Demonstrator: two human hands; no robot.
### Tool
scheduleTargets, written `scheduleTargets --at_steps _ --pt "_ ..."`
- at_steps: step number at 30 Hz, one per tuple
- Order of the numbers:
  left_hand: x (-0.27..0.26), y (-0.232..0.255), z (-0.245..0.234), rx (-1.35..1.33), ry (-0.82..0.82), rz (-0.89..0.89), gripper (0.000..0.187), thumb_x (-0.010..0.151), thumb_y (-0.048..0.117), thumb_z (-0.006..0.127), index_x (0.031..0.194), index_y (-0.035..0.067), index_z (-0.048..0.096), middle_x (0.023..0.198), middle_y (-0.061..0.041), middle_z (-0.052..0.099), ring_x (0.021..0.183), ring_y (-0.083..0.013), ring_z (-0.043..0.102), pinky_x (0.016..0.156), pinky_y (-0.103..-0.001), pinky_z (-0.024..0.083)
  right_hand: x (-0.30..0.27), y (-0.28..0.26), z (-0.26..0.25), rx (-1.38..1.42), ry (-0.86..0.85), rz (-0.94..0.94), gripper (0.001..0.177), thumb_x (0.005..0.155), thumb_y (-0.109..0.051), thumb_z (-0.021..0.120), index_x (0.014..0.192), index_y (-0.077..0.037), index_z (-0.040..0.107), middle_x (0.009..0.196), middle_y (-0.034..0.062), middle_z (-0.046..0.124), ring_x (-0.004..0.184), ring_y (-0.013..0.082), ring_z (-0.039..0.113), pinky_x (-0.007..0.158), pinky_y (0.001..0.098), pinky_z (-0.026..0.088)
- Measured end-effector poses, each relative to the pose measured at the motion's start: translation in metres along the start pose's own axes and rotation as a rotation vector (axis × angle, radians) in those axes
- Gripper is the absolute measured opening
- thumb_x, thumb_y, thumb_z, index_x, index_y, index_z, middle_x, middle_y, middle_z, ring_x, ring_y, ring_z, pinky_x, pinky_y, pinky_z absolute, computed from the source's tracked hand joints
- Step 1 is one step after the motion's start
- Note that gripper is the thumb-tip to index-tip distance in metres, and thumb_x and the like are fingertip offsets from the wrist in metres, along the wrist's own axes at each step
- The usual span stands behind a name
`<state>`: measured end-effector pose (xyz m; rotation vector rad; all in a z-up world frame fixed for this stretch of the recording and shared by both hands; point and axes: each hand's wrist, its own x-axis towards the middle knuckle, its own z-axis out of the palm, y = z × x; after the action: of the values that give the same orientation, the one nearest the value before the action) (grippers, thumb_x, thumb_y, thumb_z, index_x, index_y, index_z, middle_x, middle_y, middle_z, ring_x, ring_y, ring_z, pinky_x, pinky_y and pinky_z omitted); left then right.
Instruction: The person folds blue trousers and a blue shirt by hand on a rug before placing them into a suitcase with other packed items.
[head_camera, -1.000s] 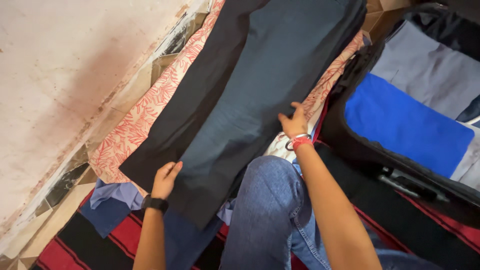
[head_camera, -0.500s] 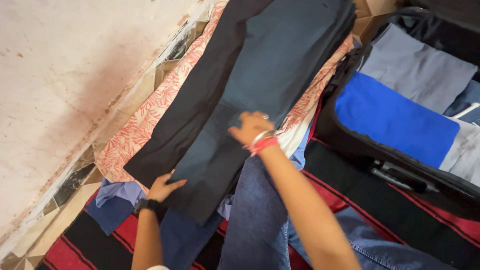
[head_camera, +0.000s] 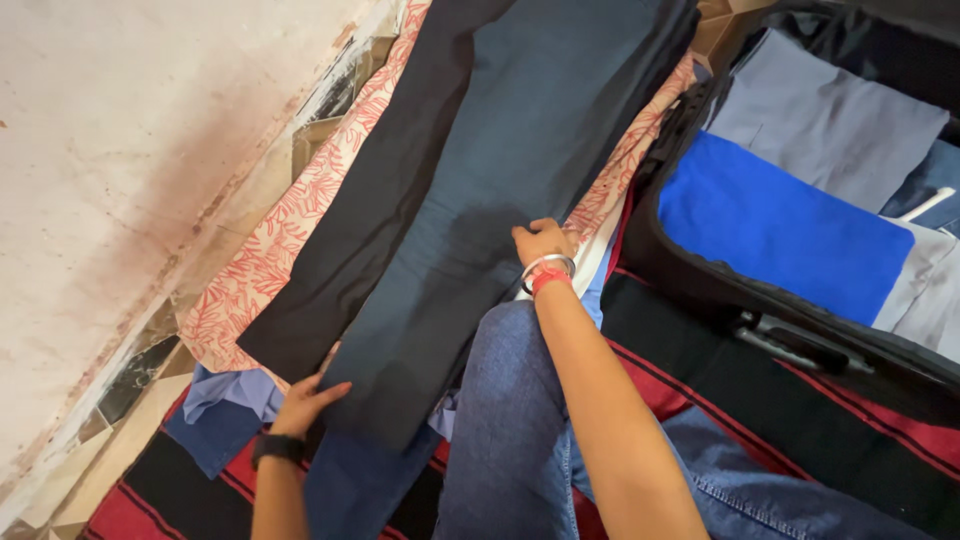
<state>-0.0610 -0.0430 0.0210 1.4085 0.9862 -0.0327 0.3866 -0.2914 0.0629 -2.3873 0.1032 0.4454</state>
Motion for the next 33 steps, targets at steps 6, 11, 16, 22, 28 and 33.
scheduleTargets --at_steps 6,11,16,22,28,33 --pt "-0.048 0.007 0.041 -0.914 0.089 0.093 0.044 0.098 0.023 0.063 0.136 0.000 0.060 0.131 -0.010 0.068 0.116 -0.0232 0.065 0.099 -0.038 0.050 0.008 -0.003 0.002 0.402 -0.342 0.202 0.050 0.082 -0.039 0.075 0.117 -0.004 0.071 0.116 0.0167 0.073 0.096 0.0327 0.074 0.077 0.0423 0.060" --pt "-0.066 0.003 0.086 -1.002 0.266 0.067 0.042 0.094 0.027 0.064 0.131 0.006 0.062 0.131 -0.007 0.067 0.119 -0.0230 0.062 0.103 -0.040 0.047 -0.004 -0.005 -0.008 0.384 -0.243 0.111 0.043 0.083 -0.038 0.074 0.110 -0.005 0.077 0.095 0.0112 0.075 0.084 0.0260 0.076 0.070 0.0347 0.060" --pt "-0.049 -0.053 0.076 -0.784 0.584 -0.146 0.052 0.091 0.032 0.075 0.136 0.014 0.056 0.101 -0.001 0.054 0.099 -0.0277 0.051 0.097 -0.054 0.041 0.006 0.011 -0.009 0.224 -0.239 0.018 0.051 0.089 -0.045 0.067 0.106 0.001 0.078 0.091 0.0212 0.077 0.083 0.0325 0.077 0.079 0.0399 0.058" --pt "-0.056 -0.068 0.090 -0.775 0.483 -0.315 0.058 0.086 0.048 0.078 0.126 0.008 0.066 0.092 -0.006 0.058 0.112 -0.0309 0.061 0.104 -0.053 0.041 0.014 0.023 0.008 0.021 -0.330 -0.151 0.056 0.082 -0.052 0.072 0.108 -0.002 0.078 0.107 0.0216 0.076 0.098 0.0347 0.069 0.092 0.0426 0.052" --pt "-0.070 -0.021 0.117 -0.538 0.461 0.170 0.050 0.085 0.015 0.078 0.130 -0.001 0.066 0.130 -0.011 0.069 0.119 -0.0234 0.062 0.103 -0.036 0.045 0.004 0.021 0.003 0.313 -0.283 0.034 0.045 0.081 -0.026 0.075 0.119 -0.006 0.066 0.097 0.0185 0.076 0.076 0.0300 0.074 0.064 0.0378 0.058" --pt "-0.086 0.022 0.120 -0.269 0.543 0.404 0.042 0.095 0.010 0.071 0.132 -0.006 0.059 0.125 -0.011 0.067 0.112 -0.0182 0.063 0.099 -0.030 0.048 0.008 0.023 0.009 0.418 -0.458 0.023 0.034 0.085 -0.031 0.071 0.109 -0.008 0.078 0.096 0.0066 0.077 0.076 0.0190 0.076 0.059 0.0330 0.056"
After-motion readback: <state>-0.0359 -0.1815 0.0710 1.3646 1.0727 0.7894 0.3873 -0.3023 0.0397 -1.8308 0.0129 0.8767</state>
